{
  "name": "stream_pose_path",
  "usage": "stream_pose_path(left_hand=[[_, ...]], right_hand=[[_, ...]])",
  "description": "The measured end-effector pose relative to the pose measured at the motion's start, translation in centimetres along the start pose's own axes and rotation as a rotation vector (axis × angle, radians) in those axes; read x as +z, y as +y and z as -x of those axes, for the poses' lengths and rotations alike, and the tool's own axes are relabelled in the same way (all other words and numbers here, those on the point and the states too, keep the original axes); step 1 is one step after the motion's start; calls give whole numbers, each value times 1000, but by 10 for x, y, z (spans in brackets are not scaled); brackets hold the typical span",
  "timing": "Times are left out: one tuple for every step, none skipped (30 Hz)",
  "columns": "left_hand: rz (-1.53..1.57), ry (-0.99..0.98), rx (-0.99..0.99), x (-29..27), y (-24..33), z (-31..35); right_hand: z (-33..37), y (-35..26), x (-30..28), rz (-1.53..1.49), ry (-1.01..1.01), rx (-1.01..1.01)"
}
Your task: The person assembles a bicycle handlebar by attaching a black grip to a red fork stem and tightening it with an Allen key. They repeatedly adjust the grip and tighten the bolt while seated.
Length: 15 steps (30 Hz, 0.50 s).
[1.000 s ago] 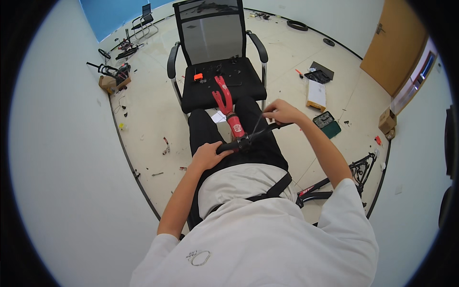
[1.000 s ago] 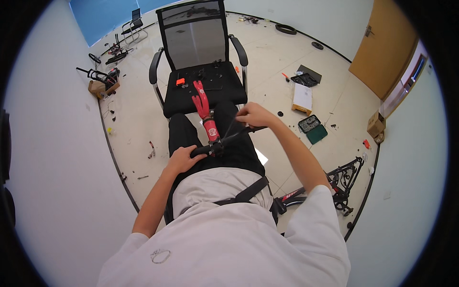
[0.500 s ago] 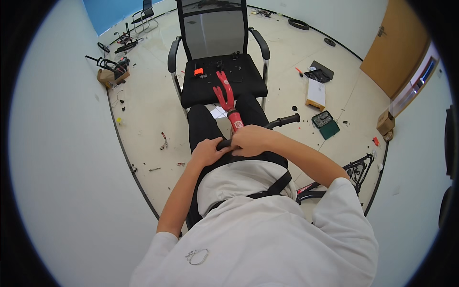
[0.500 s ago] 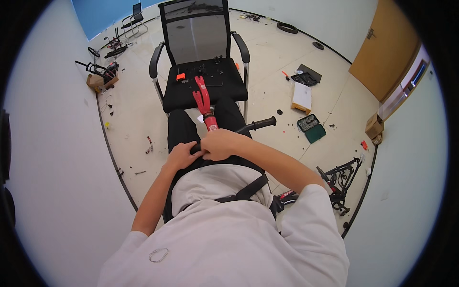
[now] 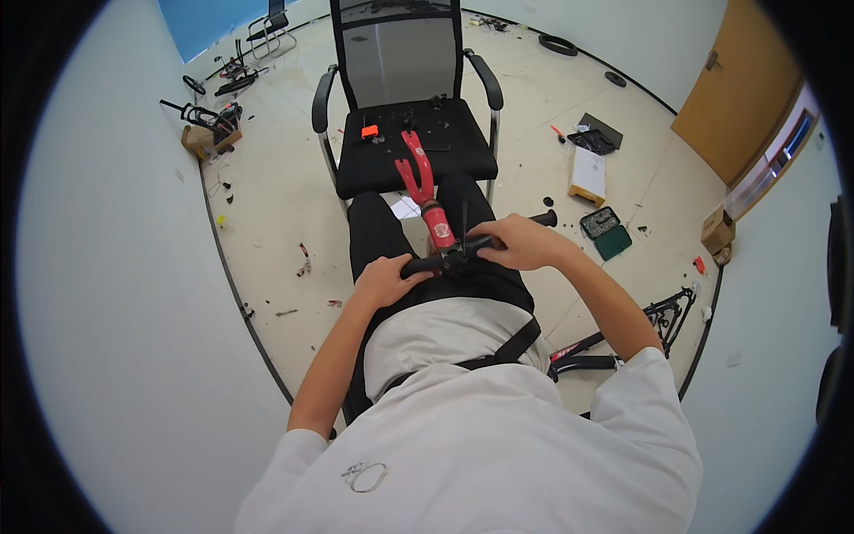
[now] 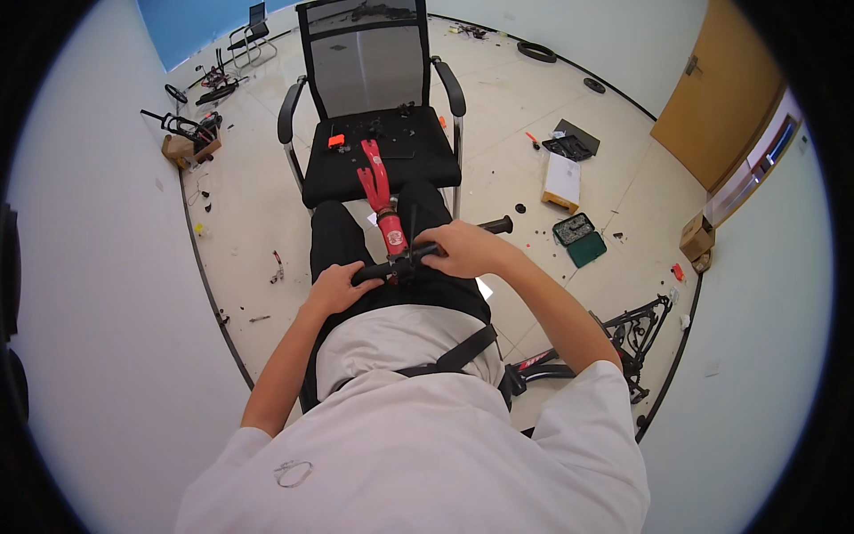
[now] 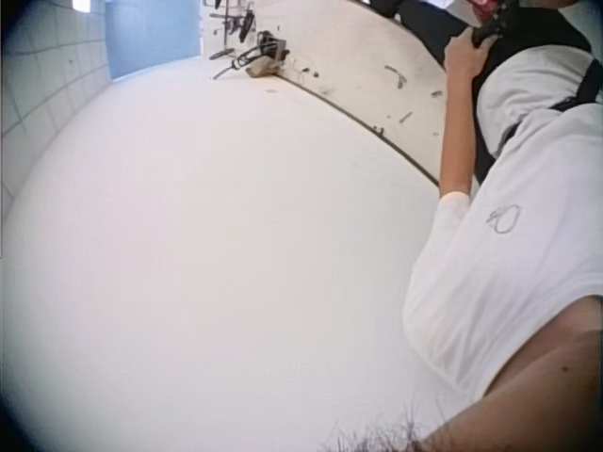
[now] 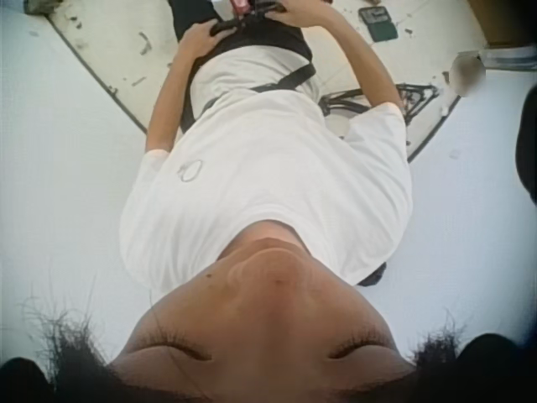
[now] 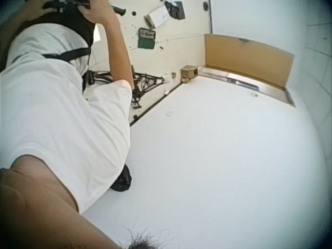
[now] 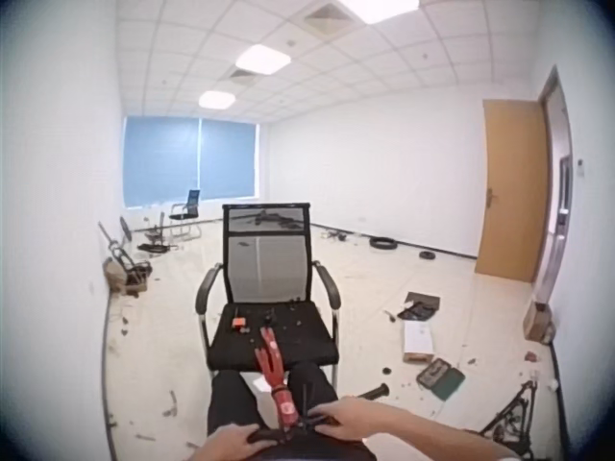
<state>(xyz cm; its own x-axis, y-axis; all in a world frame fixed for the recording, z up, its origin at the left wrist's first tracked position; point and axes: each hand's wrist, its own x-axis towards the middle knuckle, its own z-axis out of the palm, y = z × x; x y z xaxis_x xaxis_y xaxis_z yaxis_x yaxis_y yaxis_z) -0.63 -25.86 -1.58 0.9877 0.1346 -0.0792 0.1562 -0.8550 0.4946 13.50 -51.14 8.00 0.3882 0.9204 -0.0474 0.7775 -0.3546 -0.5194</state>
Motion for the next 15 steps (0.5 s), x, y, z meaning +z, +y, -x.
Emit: stream_pose_path(left_hand=[[-8, 8, 2, 0, 1, 1], [-17, 17, 5, 0, 0, 2], [-15, 13, 3, 0, 0, 2], [-14, 10, 1, 0, 0, 1], [-13, 6, -1, 1, -1, 1], [-20, 7, 0, 0, -1, 1], [-28, 8, 0, 0, 0, 2], [-36, 9, 0, 0, 0, 2], [-33, 8, 0, 1, 0, 2], [-29, 7, 0, 1, 0, 0], [-26, 6, 0, 2, -1, 0], [-28, 10, 6, 2, -2, -1], [-30, 14, 13, 3, -3, 1], [-31, 18, 20, 3, -3, 0], [-31, 20, 19, 3, -2, 0]], right_hand=[[-4, -2, 1, -53, -34, 3], [-9, -5, 2, -81, -46, -13], [-11, -8, 4, -108, -65, -26], [-12, -10, 6, -135, -84, -38], [-10, -11, 10, -143, -77, -35], [-8, -11, 12, -145, -68, -34], [-7, -11, 14, -147, -59, -33], [-8, -9, 14, -171, -32, 2], [-7, -8, 16, -196, -10, 42], [-6, -6, 19, -220, 12, 81], [-4, -1, 24, -318, 17, 41], [-5, 0, 25, -321, -51, 44], [-7, 1, 24, -324, -120, 48], [-9, 2, 23, -327, -188, 52], [-9, 4, 25, -373, -174, 35]])
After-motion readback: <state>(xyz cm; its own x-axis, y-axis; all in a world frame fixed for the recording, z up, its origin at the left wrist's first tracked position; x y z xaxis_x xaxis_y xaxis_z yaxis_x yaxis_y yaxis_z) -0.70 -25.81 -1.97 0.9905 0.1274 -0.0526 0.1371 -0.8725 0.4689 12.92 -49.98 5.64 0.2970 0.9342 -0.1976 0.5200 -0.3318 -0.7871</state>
